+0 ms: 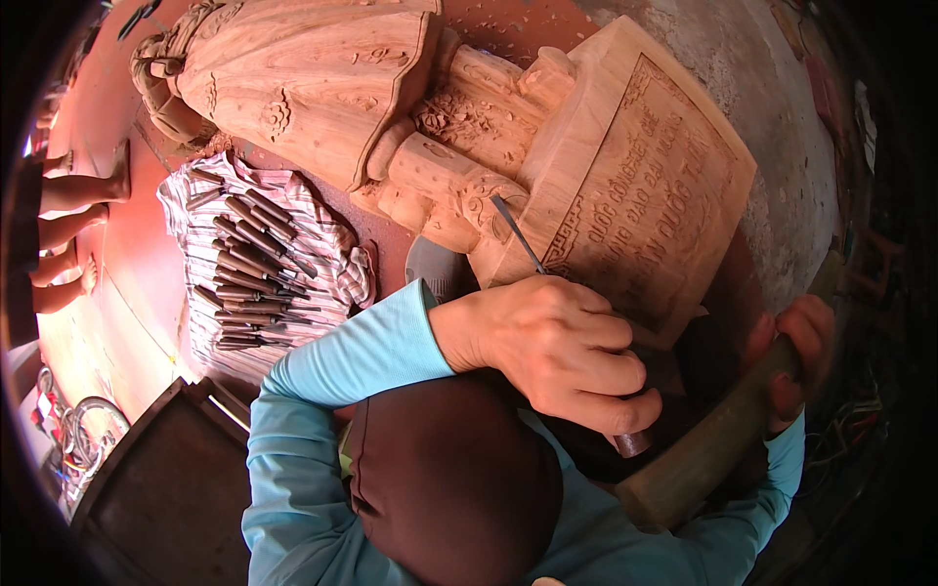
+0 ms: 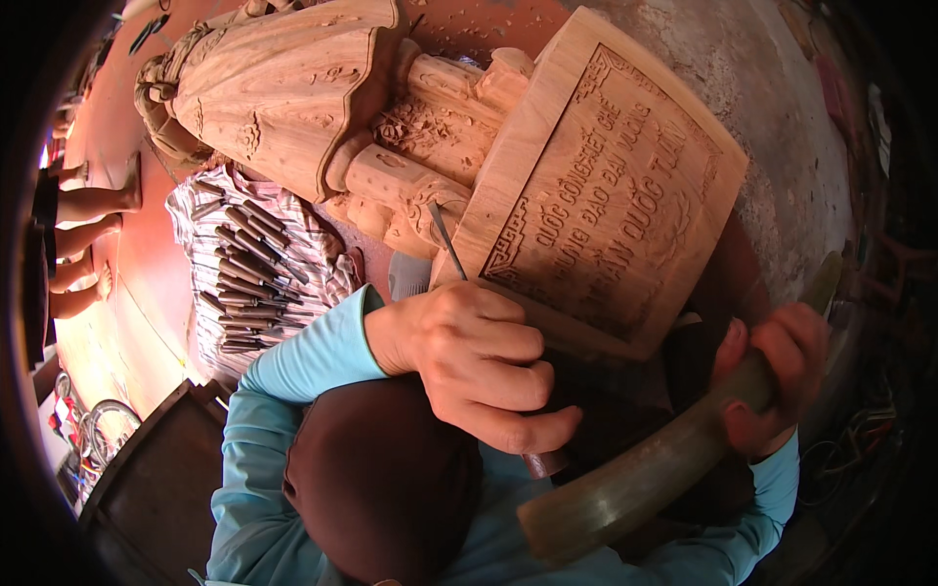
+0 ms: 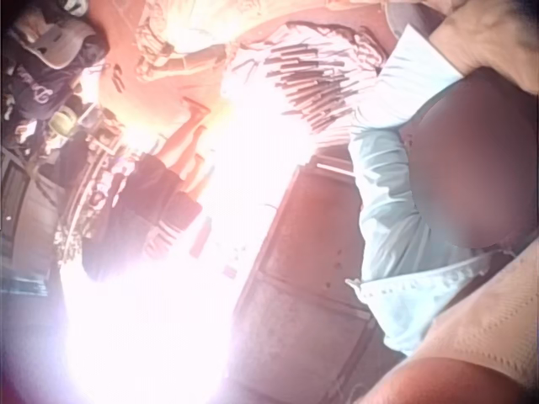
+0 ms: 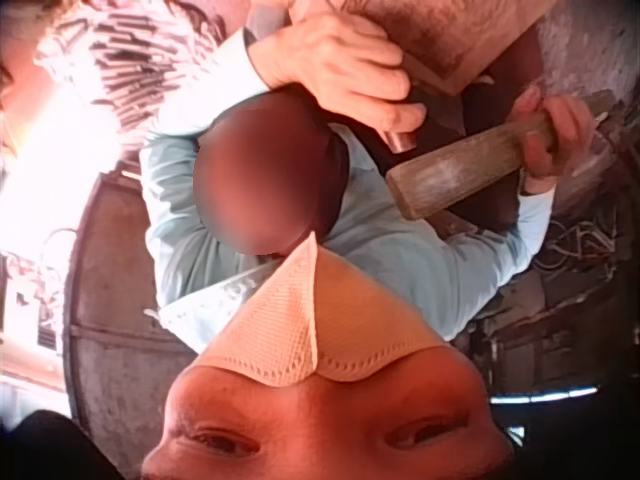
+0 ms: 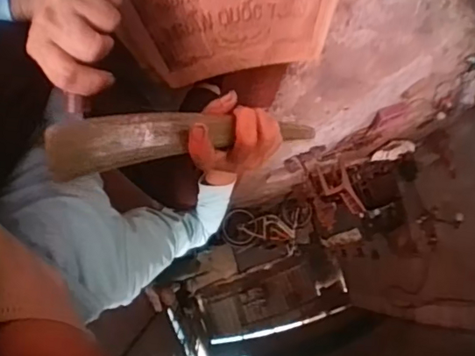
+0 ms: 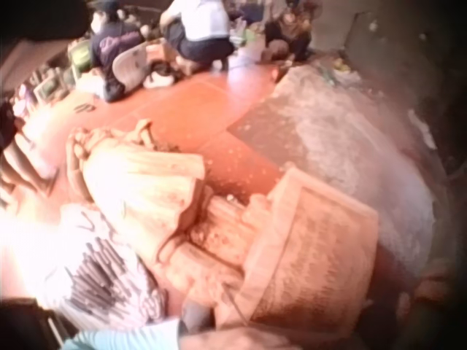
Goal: The person is carving a wooden statue using a chisel and a mallet. They repeatedly strike the chisel with the mallet to shape the wood, occasionally switching tools from a nearby collection. The task involves detailed work on the base and lower sections of the statue.
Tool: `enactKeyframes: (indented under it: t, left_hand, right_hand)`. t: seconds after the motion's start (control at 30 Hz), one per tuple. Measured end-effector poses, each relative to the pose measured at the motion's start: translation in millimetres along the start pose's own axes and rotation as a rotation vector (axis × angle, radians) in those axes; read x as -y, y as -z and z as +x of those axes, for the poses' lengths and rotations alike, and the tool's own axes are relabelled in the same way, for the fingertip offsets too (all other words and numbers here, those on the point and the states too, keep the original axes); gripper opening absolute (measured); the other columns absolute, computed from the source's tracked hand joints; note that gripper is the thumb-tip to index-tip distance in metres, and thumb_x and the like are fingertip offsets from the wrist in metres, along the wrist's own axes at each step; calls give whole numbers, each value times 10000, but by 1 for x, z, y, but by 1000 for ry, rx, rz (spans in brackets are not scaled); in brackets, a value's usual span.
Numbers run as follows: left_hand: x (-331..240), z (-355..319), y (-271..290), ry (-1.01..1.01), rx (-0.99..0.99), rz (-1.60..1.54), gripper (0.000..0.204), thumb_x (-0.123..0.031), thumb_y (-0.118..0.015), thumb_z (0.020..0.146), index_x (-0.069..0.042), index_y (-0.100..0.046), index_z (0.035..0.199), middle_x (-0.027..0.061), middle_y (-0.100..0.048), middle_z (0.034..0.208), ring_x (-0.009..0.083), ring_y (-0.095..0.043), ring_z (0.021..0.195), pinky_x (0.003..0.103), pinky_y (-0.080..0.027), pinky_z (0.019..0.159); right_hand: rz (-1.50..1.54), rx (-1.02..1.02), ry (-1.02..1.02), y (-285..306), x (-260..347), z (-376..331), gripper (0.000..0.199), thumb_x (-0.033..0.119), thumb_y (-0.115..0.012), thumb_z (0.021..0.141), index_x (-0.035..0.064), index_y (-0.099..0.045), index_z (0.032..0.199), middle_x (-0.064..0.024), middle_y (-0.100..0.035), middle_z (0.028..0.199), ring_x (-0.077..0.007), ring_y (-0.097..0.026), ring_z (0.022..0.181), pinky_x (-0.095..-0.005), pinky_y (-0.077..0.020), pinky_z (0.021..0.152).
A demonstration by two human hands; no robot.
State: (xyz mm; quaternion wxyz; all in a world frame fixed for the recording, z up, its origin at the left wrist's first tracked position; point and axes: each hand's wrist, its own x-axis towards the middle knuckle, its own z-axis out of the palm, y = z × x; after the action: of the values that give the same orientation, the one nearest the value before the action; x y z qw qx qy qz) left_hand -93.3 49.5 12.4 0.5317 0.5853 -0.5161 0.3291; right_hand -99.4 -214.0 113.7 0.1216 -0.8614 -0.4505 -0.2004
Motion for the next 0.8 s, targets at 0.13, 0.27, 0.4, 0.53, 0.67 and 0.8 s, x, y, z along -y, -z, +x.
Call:
enactKeyframes:
  t: [0.13,0.27,0.4,0.53,0.67,0.8]
  left_hand:
    - [1,1,-2,2,-12,10,109,-236,-628,864,-131,-657,869,-44,-390,626,56,-367,477,194,-262,404]
    - [2,1,-3,-2,-11,13,82,-202,-629,849,-131,-660,876,-46,-386,621,56,-365,474,192,-266,403]
    - [4,2,-3,7,-3,41,82,-180,-645,819,-134,-662,884,-50,-386,619,54,-365,472,191,-269,403]
    - [6,4,-7,49,7,85,103,-179,-670,784,-144,-660,880,-55,-382,624,54,-375,478,192,-276,407]
    - [8,14,-12,127,-4,157,111,-186,-681,770,-162,-659,876,-56,-380,629,55,-381,491,194,-283,414]
    - [8,16,-12,17,-25,261,119,-181,-660,757,-185,-662,876,-59,-380,630,52,-372,504,196,-285,422]
  right_hand:
    - [-17,-13,2,0,-2,-2,664,-175,-611,711,315,-402,1107,-104,-481,873,-289,-497,658,-415,-419,521]
    - [16,-95,-4,-5,-3,-9,653,-187,-613,699,300,-399,1077,-108,-483,877,-296,-504,680,-429,-426,529]
    - [-58,20,12,4,0,-4,650,-187,-617,700,295,-393,1075,-109,-484,889,-297,-506,695,-430,-431,538]
    - [-72,21,-9,4,-1,-4,661,-178,-622,709,288,-391,1117,-112,-494,910,-308,-517,701,-429,-435,543]
    - [-105,28,-38,2,-2,-2,644,-160,-622,734,264,-385,1156,-118,-504,919,-312,-527,706,-430,-439,547]
    - [-82,23,-37,2,-6,-4,650,-159,-623,740,257,-374,1174,-118,-502,915,-302,-527,708,-425,-446,553]
